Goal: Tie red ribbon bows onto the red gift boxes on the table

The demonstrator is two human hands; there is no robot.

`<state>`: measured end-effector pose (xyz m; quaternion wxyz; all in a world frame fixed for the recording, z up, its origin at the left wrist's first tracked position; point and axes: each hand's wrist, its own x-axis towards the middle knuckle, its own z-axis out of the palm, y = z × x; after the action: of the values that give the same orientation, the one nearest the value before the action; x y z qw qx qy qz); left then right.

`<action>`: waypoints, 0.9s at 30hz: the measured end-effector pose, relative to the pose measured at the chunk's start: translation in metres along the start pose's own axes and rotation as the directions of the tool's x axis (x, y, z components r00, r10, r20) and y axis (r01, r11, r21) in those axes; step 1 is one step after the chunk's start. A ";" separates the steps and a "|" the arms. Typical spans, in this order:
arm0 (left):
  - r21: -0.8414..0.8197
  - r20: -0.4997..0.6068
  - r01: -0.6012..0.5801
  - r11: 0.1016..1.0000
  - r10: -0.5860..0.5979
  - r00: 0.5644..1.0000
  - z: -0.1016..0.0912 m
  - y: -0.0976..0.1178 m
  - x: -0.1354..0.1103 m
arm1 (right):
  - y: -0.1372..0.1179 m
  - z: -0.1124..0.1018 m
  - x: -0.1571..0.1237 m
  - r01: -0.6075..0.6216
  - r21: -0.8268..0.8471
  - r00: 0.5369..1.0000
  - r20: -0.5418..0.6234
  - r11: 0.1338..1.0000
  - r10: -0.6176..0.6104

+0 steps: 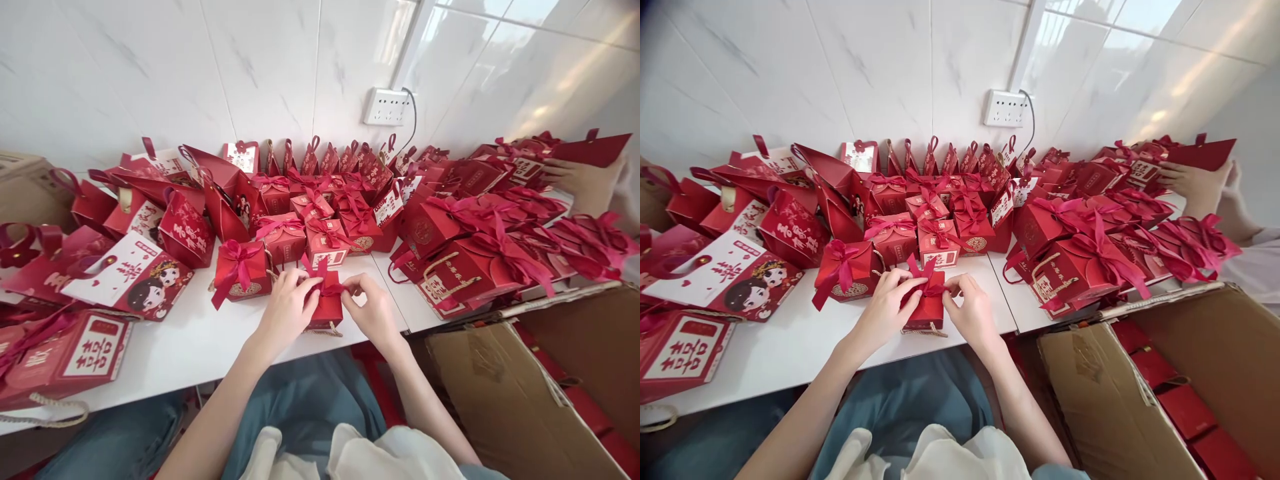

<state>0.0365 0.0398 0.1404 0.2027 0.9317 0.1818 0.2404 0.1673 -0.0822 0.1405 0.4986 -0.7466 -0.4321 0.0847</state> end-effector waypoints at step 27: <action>-0.015 -0.027 0.023 1.000 -0.024 0.999 0.006 -0.002 -0.001 | 0.001 0.012 0.003 -0.115 0.054 0.993 -0.018 0.992 0.116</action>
<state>0.0376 0.0397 0.1343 0.2097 0.9246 0.1937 0.2521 0.1635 -0.0719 0.1347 0.5170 -0.7579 -0.3804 0.1168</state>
